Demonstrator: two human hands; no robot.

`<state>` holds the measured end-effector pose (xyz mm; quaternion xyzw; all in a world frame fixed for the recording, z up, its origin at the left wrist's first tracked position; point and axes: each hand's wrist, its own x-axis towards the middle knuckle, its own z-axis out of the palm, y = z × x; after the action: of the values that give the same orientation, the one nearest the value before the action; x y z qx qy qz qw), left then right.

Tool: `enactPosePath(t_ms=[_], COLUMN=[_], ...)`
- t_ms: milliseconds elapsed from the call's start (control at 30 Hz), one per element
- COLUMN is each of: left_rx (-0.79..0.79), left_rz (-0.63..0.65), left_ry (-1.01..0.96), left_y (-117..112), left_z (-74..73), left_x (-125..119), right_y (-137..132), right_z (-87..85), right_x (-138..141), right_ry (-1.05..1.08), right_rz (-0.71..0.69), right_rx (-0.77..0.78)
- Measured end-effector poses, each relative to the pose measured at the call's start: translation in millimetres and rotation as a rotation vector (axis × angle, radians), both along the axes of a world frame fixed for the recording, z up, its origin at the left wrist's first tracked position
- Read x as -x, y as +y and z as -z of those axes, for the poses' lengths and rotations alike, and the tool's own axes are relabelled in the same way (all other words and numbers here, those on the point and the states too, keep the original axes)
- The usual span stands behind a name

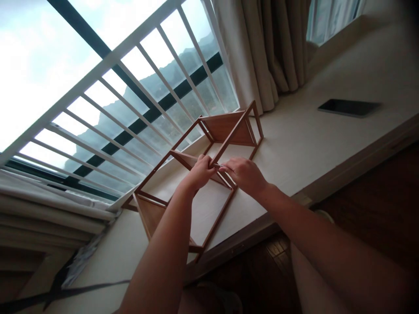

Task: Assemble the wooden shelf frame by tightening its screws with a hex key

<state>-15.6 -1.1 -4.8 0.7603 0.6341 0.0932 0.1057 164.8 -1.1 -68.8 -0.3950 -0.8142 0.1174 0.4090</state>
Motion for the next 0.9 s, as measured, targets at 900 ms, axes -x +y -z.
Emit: enactPosePath(t_ms=[900], left_rx=[0.015], left_rz=[-0.079], left_ry=[0.079], left_y=[-1], left_z=[7.3], left_x=[-2], right_y=[1], right_z=[-41.4], right_x=[12], right_ry=[0.107], right_rz=[-0.283], right_rx=[0.894])
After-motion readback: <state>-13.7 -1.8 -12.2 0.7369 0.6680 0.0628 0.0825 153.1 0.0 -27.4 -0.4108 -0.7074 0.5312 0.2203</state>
